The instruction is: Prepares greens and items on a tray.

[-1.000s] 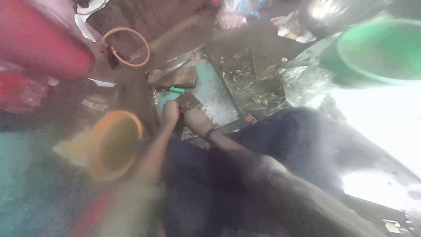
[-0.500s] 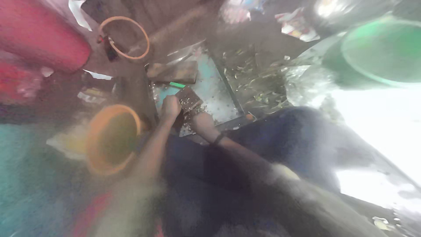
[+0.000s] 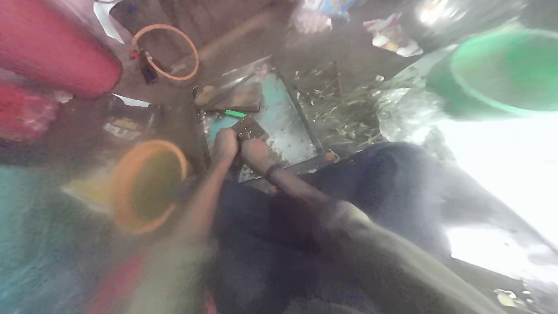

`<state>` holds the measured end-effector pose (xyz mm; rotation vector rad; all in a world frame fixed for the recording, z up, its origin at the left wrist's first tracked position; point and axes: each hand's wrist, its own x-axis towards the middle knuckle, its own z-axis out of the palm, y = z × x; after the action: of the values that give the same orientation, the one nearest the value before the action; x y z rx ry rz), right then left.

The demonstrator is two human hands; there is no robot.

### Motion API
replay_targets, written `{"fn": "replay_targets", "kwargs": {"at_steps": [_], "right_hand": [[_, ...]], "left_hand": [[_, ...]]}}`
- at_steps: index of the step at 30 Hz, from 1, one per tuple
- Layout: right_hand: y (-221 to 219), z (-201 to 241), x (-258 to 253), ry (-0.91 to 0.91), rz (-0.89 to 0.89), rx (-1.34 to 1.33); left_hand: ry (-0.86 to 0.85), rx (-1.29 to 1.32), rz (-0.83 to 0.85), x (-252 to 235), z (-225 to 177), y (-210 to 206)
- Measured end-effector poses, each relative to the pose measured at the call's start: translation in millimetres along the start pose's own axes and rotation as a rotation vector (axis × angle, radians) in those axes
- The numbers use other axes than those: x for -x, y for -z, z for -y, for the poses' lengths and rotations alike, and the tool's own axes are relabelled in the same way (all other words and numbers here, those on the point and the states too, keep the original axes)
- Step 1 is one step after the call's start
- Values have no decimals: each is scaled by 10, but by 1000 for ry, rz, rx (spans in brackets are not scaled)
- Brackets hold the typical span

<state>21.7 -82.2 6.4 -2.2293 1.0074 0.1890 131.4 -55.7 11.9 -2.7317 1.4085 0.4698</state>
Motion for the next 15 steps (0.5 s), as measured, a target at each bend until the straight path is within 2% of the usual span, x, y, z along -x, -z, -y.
{"fn": "replay_targets", "kwargs": {"at_steps": [4, 8, 11, 15], "right_hand": [[-121, -91, 39, 18, -49, 48], [-92, -118, 129, 8, 41, 143], [-83, -224, 259, -29, 41, 143], [-38, -404, 394, -39, 49, 169]], "left_hand": [[-6, 21, 6, -91, 44, -64], [2, 1, -7, -136, 56, -62], [1, 32, -21, -145, 84, -80], [-47, 128, -105, 53, 180, -144]]}}
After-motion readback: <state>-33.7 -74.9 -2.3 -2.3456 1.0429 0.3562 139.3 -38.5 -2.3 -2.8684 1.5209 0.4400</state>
